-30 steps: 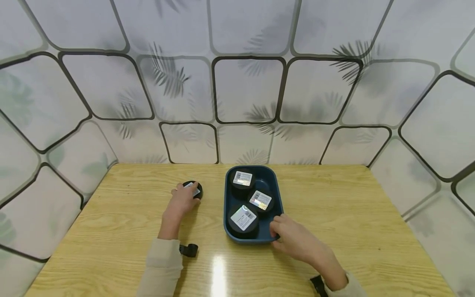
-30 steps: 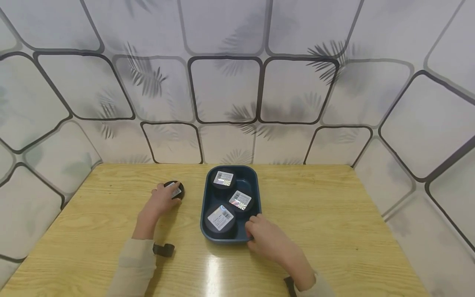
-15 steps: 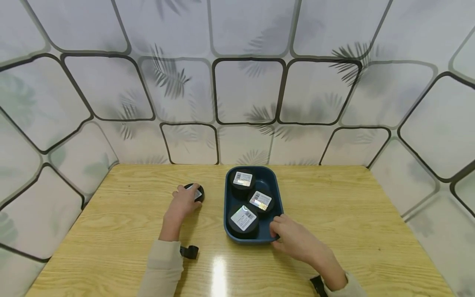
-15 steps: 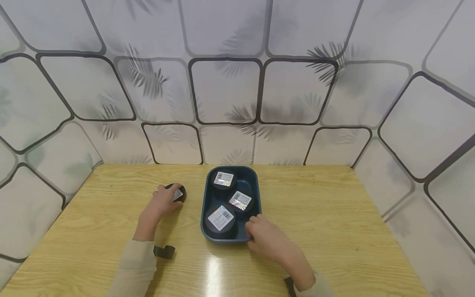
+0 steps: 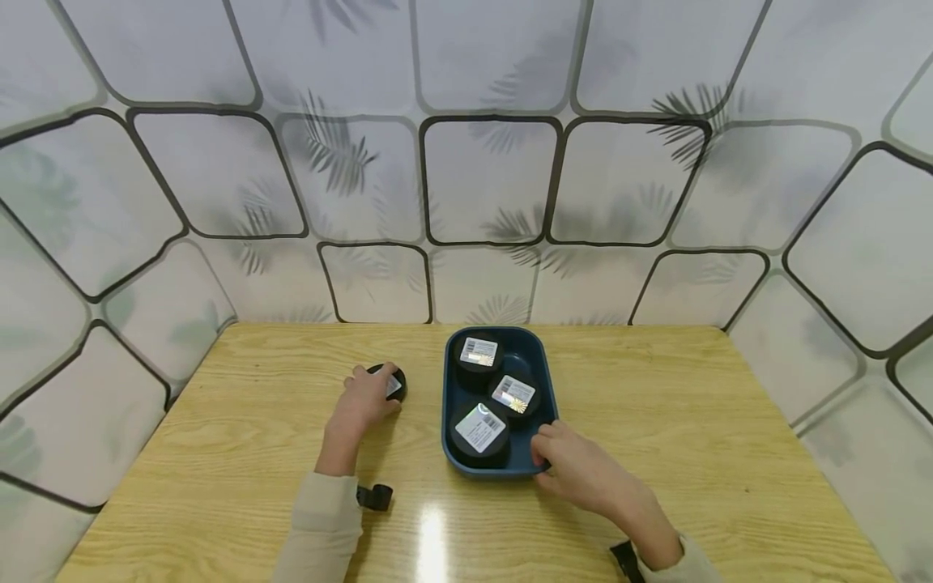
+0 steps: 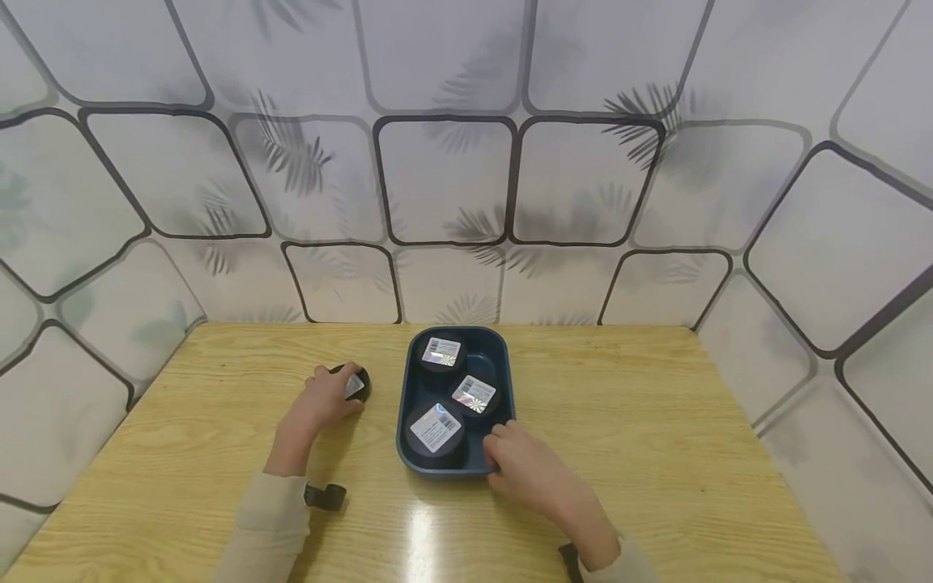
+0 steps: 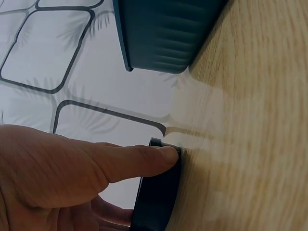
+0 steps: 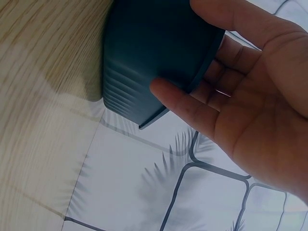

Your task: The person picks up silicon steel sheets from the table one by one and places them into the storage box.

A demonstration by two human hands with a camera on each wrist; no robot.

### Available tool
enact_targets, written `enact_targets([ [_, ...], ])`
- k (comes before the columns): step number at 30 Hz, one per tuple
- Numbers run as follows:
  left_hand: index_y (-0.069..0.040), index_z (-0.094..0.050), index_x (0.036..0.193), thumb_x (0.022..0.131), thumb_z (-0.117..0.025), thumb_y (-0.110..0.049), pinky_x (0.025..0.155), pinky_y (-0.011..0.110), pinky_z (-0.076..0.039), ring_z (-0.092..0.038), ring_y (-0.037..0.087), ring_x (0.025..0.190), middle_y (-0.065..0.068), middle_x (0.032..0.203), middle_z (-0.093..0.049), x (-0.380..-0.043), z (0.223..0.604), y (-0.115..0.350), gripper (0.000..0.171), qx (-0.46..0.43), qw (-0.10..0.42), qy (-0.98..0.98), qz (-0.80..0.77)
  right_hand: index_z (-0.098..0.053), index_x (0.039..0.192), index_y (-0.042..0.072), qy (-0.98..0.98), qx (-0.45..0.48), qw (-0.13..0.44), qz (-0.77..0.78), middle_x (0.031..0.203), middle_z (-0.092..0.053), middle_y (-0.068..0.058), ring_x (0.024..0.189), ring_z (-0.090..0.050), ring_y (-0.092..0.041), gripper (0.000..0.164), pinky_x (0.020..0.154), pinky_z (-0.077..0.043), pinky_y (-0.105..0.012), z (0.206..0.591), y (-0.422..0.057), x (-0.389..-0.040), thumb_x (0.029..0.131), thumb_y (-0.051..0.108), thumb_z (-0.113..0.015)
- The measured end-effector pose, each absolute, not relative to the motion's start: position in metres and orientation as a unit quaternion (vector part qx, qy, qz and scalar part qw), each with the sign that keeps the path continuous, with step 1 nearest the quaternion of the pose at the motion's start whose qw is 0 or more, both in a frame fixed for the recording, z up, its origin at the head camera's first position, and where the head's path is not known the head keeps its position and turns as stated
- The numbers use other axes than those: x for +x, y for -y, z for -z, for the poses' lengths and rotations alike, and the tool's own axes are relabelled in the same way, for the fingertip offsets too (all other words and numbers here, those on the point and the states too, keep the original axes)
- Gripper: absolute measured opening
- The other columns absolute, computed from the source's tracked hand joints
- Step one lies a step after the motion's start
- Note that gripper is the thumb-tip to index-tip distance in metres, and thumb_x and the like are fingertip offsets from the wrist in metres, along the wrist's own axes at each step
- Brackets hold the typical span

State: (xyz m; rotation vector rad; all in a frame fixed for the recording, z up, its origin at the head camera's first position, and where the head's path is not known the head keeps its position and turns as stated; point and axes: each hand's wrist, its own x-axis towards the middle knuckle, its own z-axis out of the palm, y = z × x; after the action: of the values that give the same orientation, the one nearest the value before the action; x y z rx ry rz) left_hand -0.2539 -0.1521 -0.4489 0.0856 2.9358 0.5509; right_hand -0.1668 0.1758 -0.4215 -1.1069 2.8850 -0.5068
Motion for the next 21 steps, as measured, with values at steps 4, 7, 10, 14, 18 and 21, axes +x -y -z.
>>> enact_targets([
  [4, -0.009, -0.051, 0.137, 0.087, -0.077, -0.019, 0.072, 0.057, -0.053, -0.053, 0.053, 0.104, 0.04, 0.12, -0.045, -0.2506, 0.4463, 0.1506, 0.057, 0.031, 0.071, -0.981, -0.179, -0.055, 0.076, 0.015, -0.921, -0.352, 0.011, 0.164, 0.079, -0.046, 0.009, 0.076, -0.041, -0.009, 0.024, 0.065, -0.042, -0.026, 0.4225, -0.1761, -0.1669, 0.074, 0.004, -0.077],
  [7, -0.009, -0.052, 0.135, 0.087, -0.077, -0.018, 0.07, 0.056, -0.053, -0.054, 0.052, 0.101, 0.039, 0.118, -0.046, -0.2491, 0.4451, 0.1502, 0.056, 0.033, 0.067, -0.981, -0.177, -0.055, 0.076, 0.015, -0.922, -0.351, 0.012, 0.163, 0.079, -0.046, 0.008, 0.075, -0.041, -0.009, 0.024, 0.065, -0.042, -0.026, 0.4229, -0.1761, -0.1675, 0.075, 0.004, -0.077],
  [10, -0.01, -0.052, 0.135, 0.086, -0.078, -0.018, 0.07, 0.056, -0.053, -0.054, 0.053, 0.101, 0.039, 0.118, -0.046, -0.2478, 0.4443, 0.1497, 0.055, 0.034, 0.068, -0.981, -0.176, -0.055, 0.076, 0.015, -0.922, -0.351, 0.01, 0.16, 0.079, -0.046, 0.008, 0.075, -0.041, -0.009, 0.024, 0.065, -0.042, -0.026, 0.4227, -0.176, -0.1678, 0.075, 0.004, -0.077],
  [14, -0.009, -0.052, 0.135, 0.087, -0.077, -0.018, 0.072, 0.058, -0.053, -0.052, 0.056, 0.103, 0.04, 0.12, -0.045, -0.2471, 0.4436, 0.1491, 0.055, 0.034, 0.071, -0.981, -0.18, -0.055, 0.076, 0.015, -0.922, -0.351, 0.012, 0.16, 0.079, -0.046, 0.009, 0.075, -0.041, -0.009, 0.024, 0.065, -0.041, -0.025, 0.4222, -0.1758, -0.1678, 0.075, 0.004, -0.076],
  [18, -0.009, -0.052, 0.135, 0.087, -0.077, -0.018, 0.074, 0.059, -0.052, -0.051, 0.057, 0.104, 0.04, 0.121, -0.045, -0.2461, 0.4428, 0.1484, 0.055, 0.03, 0.07, -0.981, -0.181, -0.055, 0.076, 0.015, -0.923, -0.35, 0.011, 0.159, 0.078, -0.045, 0.009, 0.075, -0.041, -0.009, 0.025, 0.065, -0.041, -0.025, 0.422, -0.1755, -0.1678, 0.074, 0.004, -0.077],
  [21, -0.011, -0.053, 0.136, 0.087, -0.077, -0.022, 0.076, 0.059, -0.051, -0.053, 0.055, 0.103, 0.037, 0.121, -0.048, -0.2442, 0.4415, 0.1471, 0.055, 0.023, 0.067, -0.983, -0.169, -0.055, 0.075, 0.015, -0.923, -0.351, 0.011, 0.159, 0.078, -0.045, 0.009, 0.075, -0.041, -0.009, 0.025, 0.065, -0.041, -0.025, 0.4222, -0.1754, -0.1676, 0.074, 0.004, -0.077],
])
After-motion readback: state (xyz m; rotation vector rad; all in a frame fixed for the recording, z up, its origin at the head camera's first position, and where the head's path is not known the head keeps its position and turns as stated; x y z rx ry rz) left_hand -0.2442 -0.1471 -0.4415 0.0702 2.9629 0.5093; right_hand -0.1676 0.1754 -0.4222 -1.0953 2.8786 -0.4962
